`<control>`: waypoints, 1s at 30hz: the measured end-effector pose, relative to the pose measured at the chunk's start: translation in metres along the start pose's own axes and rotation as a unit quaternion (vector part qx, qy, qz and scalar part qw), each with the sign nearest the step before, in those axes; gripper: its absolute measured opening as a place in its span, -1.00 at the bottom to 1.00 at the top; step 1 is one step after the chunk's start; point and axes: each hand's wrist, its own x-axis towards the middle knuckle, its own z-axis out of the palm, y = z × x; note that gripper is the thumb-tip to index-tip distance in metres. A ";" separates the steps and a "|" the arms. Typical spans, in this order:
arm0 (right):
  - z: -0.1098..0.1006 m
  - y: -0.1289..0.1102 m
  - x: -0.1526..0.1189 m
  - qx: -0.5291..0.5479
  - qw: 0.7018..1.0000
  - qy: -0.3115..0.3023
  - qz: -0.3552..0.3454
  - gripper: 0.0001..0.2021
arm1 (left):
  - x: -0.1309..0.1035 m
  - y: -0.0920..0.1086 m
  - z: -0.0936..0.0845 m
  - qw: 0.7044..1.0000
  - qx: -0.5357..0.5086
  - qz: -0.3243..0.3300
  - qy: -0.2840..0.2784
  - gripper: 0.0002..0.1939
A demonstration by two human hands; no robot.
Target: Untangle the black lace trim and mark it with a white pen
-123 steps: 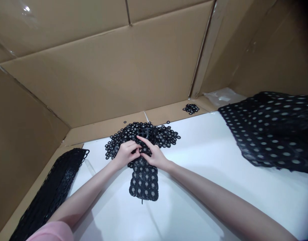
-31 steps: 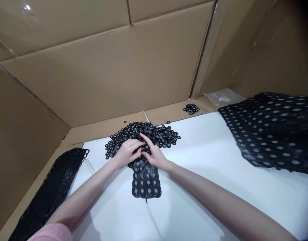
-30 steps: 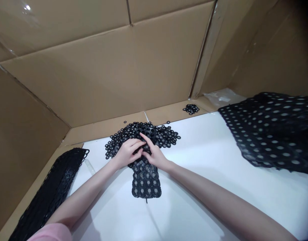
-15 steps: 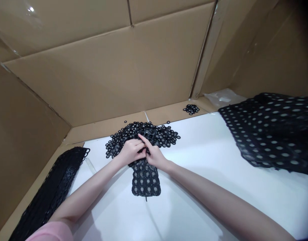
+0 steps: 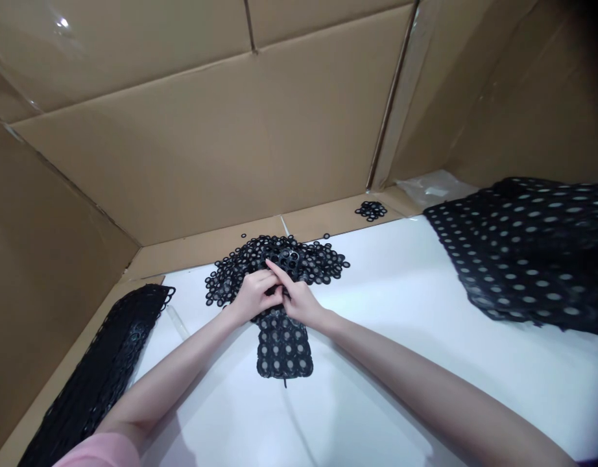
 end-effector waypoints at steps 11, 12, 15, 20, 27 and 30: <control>-0.002 -0.001 0.002 0.065 0.997 0.020 0.040 -0.26 | -0.003 -0.009 0.002 0.996 0.084 0.039 -0.016 -0.75; -0.003 -0.002 0.003 0.069 0.996 0.021 0.043 -0.27 | -0.004 -0.009 0.002 0.995 0.096 0.032 -0.013 -0.74; -0.003 -0.004 0.003 0.070 0.996 0.017 0.057 -0.29 | 0.000 -0.009 -0.001 0.997 0.075 -0.021 0.013 -0.72; 0.000 -0.003 0.004 0.056 0.996 0.037 0.058 -0.32 | 0.010 -0.003 -0.003 0.982 -0.006 -0.147 0.123 -0.75; -0.001 -0.002 0.004 0.074 0.995 0.044 0.047 -0.30 | 0.016 -0.028 -0.007 0.949 -0.002 -0.232 0.212 -0.72; -0.003 -0.002 0.004 0.086 0.993 0.046 0.059 -0.30 | 0.019 -0.050 -0.030 0.938 0.027 -0.252 0.236 -0.70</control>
